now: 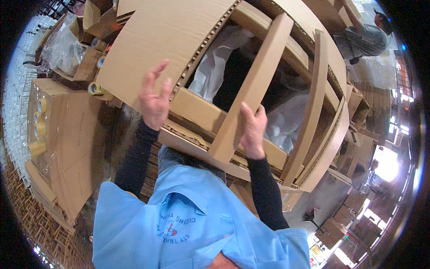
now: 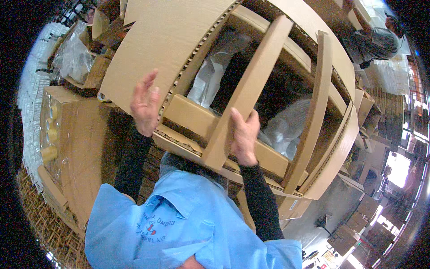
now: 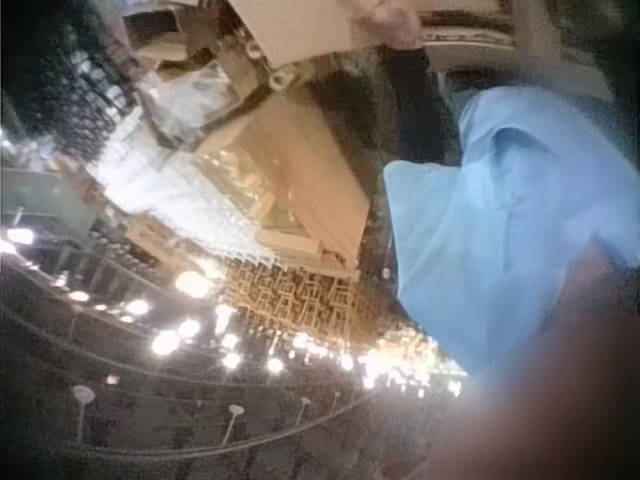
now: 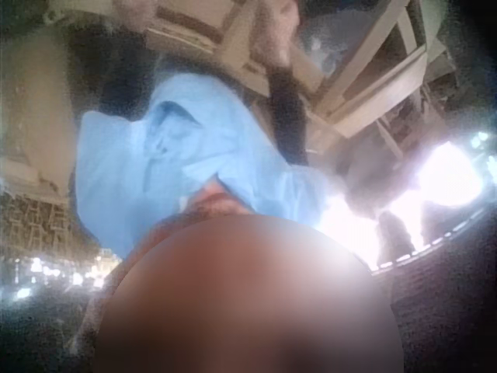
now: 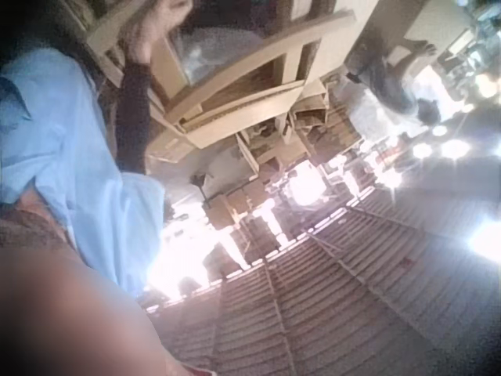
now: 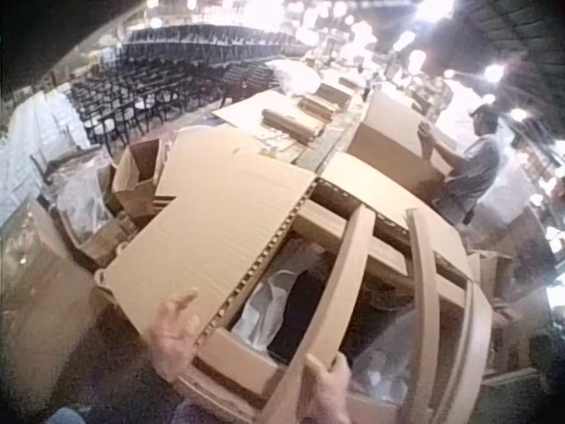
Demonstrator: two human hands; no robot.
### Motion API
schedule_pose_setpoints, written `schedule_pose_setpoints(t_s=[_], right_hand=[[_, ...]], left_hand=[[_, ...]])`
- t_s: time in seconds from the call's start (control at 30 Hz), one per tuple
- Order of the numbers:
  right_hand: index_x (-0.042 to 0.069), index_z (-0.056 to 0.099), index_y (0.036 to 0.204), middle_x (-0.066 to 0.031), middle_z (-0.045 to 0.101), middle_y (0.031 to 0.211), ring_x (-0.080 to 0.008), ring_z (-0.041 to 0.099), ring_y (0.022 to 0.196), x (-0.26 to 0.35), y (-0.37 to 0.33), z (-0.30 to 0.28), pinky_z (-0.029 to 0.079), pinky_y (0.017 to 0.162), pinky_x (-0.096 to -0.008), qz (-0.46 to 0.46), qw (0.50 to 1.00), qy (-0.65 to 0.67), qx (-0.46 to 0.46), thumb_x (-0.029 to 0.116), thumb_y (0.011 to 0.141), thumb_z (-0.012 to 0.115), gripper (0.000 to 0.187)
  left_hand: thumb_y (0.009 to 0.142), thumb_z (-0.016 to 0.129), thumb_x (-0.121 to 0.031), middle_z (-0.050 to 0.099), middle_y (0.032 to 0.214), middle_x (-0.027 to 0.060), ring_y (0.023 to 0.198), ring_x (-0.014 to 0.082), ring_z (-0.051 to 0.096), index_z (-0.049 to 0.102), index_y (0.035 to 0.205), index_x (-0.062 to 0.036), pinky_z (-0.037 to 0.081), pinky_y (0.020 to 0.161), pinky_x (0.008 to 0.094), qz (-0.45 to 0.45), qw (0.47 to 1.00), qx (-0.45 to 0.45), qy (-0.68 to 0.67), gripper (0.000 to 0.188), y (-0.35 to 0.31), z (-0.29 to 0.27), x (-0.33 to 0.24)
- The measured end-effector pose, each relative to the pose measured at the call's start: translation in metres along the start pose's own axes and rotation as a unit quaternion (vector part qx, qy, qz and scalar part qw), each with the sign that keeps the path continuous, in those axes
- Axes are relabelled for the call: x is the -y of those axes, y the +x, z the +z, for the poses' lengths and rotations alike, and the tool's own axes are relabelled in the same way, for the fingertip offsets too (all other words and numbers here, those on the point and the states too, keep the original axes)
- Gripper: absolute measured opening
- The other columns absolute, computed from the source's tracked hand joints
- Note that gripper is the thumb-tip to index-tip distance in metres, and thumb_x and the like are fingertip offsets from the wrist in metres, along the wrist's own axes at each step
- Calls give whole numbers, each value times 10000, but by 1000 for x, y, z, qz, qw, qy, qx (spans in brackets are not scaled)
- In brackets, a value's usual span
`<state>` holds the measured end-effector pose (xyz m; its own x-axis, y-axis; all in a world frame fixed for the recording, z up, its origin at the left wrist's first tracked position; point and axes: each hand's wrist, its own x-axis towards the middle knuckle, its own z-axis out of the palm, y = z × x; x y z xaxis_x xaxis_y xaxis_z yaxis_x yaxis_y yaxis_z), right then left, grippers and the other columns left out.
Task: The person packs a large cardboard box with a chair wrapped in plastic and foam protectors, then seals the box with packing tape. The person places cardboard dividers inside, closes the flaps, and applies tape to secure the box.
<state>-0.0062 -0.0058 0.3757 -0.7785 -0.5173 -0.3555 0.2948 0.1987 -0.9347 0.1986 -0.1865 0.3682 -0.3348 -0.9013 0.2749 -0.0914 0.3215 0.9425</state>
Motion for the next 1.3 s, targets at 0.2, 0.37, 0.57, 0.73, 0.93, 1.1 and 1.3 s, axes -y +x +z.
schedule_pose_setpoints(t_s=[0.2, 0.37, 0.57, 0.73, 0.93, 1.1, 1.3], right_hand=[[-4, 590, 1234, -48, 689, 1118, -124, 639, 983, 8, 40, 73, 534, 878, -301, 13, 986, 71, 150, 142, 988, 701, 307], [12, 552, 1280, -57, 673, 1147, -149, 636, 1018, -25, 40, 159, 537, 890, -307, -10, 971, 197, 135, 97, 1009, 648, 299], [9, 428, 1396, -78, 621, 1186, -170, 616, 1064, -43, 58, 139, 538, 913, -361, -73, 954, 100, 273, 177, 1008, 656, 480], [5, 408, 1463, -79, 631, 1255, -206, 602, 1124, -35, 63, 117, 512, 963, -354, -55, 942, 69, 325, 162, 1001, 619, 531], [-42, 657, 1095, -109, 722, 1074, -218, 650, 979, -67, 73, 128, 526, 867, -375, -19, 956, 120, 268, 87, 939, 565, 223], [-40, 639, 1259, -201, 695, 1175, -314, 661, 1055, -36, 116, 77, 513, 994, -438, -84, 838, -198, 502, 277, 897, 757, 496], [172, 429, 1535, -187, 590, 1366, -384, 541, 1297, 84, 295, -47, 450, 1069, -546, -534, 683, -498, -9, 375, 669, 916, 1014]], left_hand=[[1007, 555, -26, 635, 1362, 192, 1245, 279, 623, 581, 1303, 44, 467, 1113, 444, -74, 987, -61, -132, 304, -1, -31, -2], [982, 606, -52, 649, 1335, 187, 1252, 314, 619, 591, 1288, 34, 469, 1088, 441, 49, 996, 68, -26, 318, -17, -11, -33], [984, 632, -128, 616, 1384, 219, 1275, 339, 604, 541, 1371, 44, 459, 1085, 426, 80, 985, 154, -6, 433, 21, 24, -54], [926, 704, -342, 441, 1537, 258, 1409, 438, 436, 615, 1222, 7, 336, 1175, 525, 247, 942, 165, 160, 466, 96, 103, -86], [904, 707, -325, 340, 1587, 280, 1479, 444, 331, 609, 1213, -31, 239, 1246, 511, 329, 824, 183, 424, 437, 157, 219, -49], [930, 604, -164, 354, 1592, 295, 1489, 412, 356, 615, 1136, -94, 253, 1242, 508, 364, 695, 178, 594, 218, 175, 229, 68], [803, 619, 46, 329, 1606, 289, 1494, 424, 343, 568, 1223, -22, 272, 1249, 493, 290, 739, 268, 546, 429, 174, 229, 17]])
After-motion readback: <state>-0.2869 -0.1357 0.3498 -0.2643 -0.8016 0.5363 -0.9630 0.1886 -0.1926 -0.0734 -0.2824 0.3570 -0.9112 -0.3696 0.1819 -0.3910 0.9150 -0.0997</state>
